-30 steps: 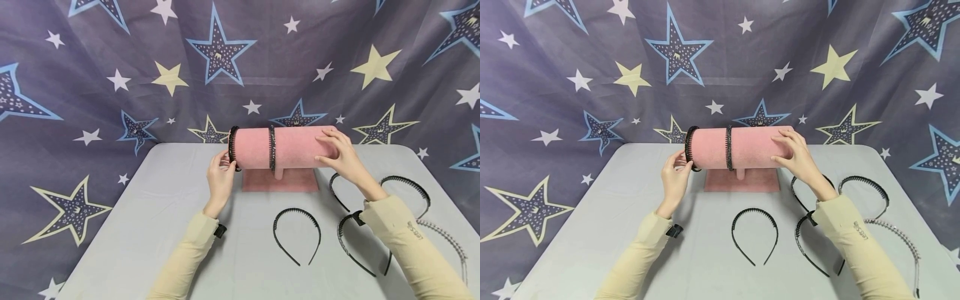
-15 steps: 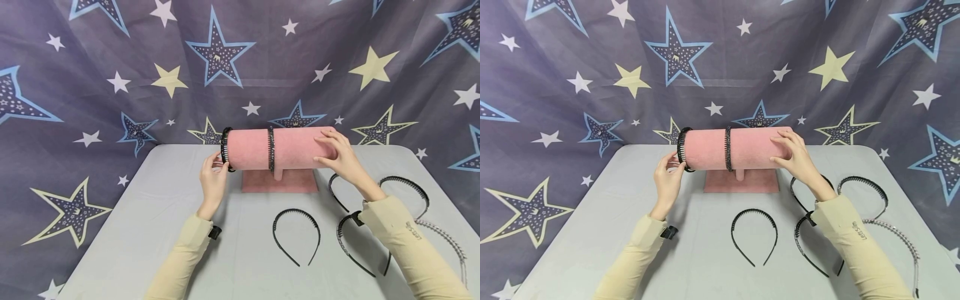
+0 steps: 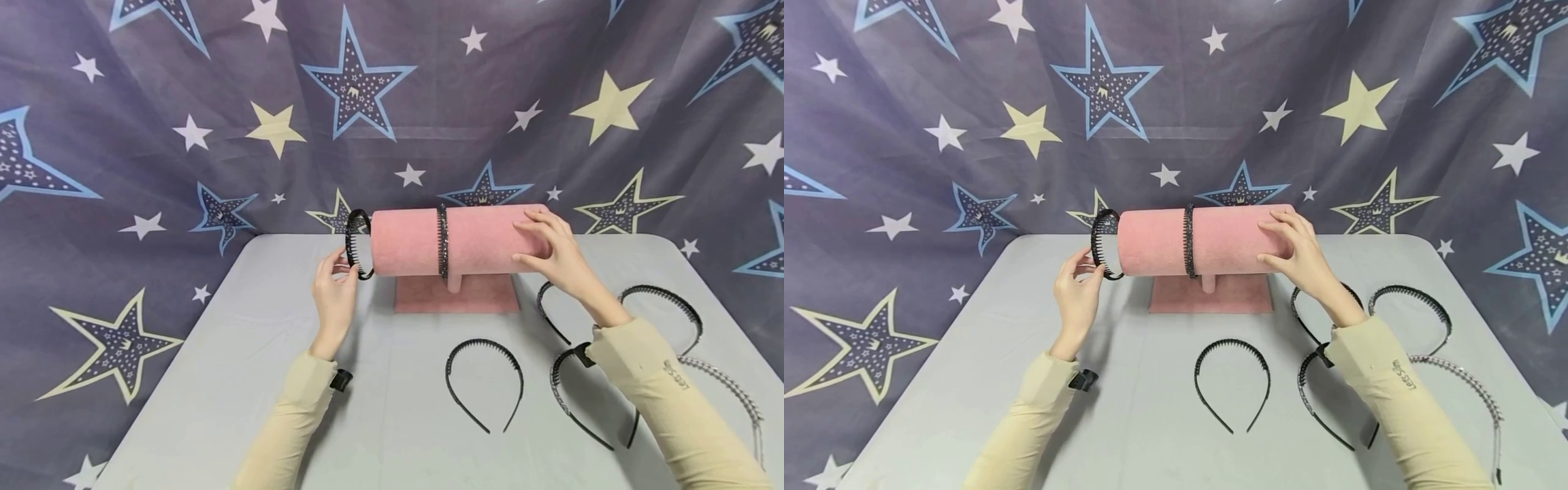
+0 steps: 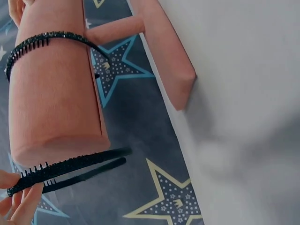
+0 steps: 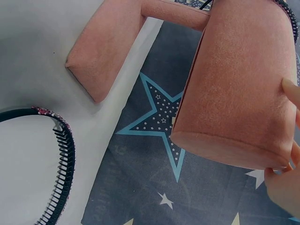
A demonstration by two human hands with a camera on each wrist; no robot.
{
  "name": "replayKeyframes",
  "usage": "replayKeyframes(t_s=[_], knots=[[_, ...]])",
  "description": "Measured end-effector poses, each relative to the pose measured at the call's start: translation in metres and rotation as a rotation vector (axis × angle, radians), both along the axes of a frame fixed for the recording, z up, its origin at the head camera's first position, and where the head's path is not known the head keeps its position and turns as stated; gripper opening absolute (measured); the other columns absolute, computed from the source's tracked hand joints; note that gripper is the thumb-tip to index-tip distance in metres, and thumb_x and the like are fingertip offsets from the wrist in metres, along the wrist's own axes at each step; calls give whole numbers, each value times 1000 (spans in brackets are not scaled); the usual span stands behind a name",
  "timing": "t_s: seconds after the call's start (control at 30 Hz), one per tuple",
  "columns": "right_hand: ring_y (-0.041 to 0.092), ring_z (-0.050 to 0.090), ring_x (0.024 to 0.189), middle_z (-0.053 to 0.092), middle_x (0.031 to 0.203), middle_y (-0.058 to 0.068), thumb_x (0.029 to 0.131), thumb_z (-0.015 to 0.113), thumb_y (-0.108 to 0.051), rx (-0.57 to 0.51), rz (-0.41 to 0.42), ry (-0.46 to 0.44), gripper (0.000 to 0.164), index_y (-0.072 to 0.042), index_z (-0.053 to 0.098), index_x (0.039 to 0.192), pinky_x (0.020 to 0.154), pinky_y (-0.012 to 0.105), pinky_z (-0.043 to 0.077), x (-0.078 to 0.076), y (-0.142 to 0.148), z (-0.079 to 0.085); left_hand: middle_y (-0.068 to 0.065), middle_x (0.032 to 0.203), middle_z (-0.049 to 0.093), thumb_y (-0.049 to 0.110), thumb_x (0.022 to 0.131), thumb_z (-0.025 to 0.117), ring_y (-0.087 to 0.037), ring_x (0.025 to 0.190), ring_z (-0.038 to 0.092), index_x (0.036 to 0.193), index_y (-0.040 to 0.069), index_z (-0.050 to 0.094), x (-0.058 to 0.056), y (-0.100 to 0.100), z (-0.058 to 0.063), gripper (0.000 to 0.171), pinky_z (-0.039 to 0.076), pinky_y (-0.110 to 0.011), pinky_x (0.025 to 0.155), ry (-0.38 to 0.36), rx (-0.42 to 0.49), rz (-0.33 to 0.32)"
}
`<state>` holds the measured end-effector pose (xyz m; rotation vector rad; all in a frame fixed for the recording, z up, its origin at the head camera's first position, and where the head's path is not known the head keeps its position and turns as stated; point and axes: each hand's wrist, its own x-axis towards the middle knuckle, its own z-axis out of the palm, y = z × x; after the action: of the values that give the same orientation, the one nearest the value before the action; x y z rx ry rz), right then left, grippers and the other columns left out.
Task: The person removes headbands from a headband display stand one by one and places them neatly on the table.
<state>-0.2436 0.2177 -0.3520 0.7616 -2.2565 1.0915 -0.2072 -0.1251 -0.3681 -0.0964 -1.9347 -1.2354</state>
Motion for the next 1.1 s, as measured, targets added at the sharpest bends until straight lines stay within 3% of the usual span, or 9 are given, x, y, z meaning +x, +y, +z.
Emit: replayKeyframes(t_s=[0.37, 0.63, 0.87, 1.1], knots=[[39, 27, 121, 43, 126, 21, 62, 74, 7, 4, -2, 4, 50, 3, 58, 110, 101, 52, 20, 0, 0, 0, -20, 84, 56, -9, 72, 62, -27, 73, 60, 104, -7, 60, 6, -22, -1, 32, 55, -28, 64, -42, 3, 18], [38, 27, 121, 43, 127, 21, 62, 73, 7, 6, -2, 1, 50, 3, 58, 110, 101, 53, 20, 0, 0, 0, -21, 85, 57, -10, 72, 62, -28, 72, 60, 103, -8, 61, 11, -37, -2, 32, 47, -6, 62, -61, -35, 23], [37, 27, 122, 42, 127, 21, 63, 73, 7, 3, -1, -6, 50, 3, 58, 110, 101, 52, 20, 0, 0, 0, -18, 84, 59, -9, 72, 63, -27, 72, 60, 104, -5, 63, 13, -49, -3, 32, 51, -17, 61, -88, -105, 47], [39, 27, 121, 42, 127, 21, 62, 73, 7, 3, -4, -3, 50, 3, 57, 110, 101, 52, 20, 0, 0, 0, -17, 84, 60, -9, 72, 63, -25, 72, 61, 104, -4, 63, 16, -58, -1, 32, 47, -9, 60, -142, -142, 33]])
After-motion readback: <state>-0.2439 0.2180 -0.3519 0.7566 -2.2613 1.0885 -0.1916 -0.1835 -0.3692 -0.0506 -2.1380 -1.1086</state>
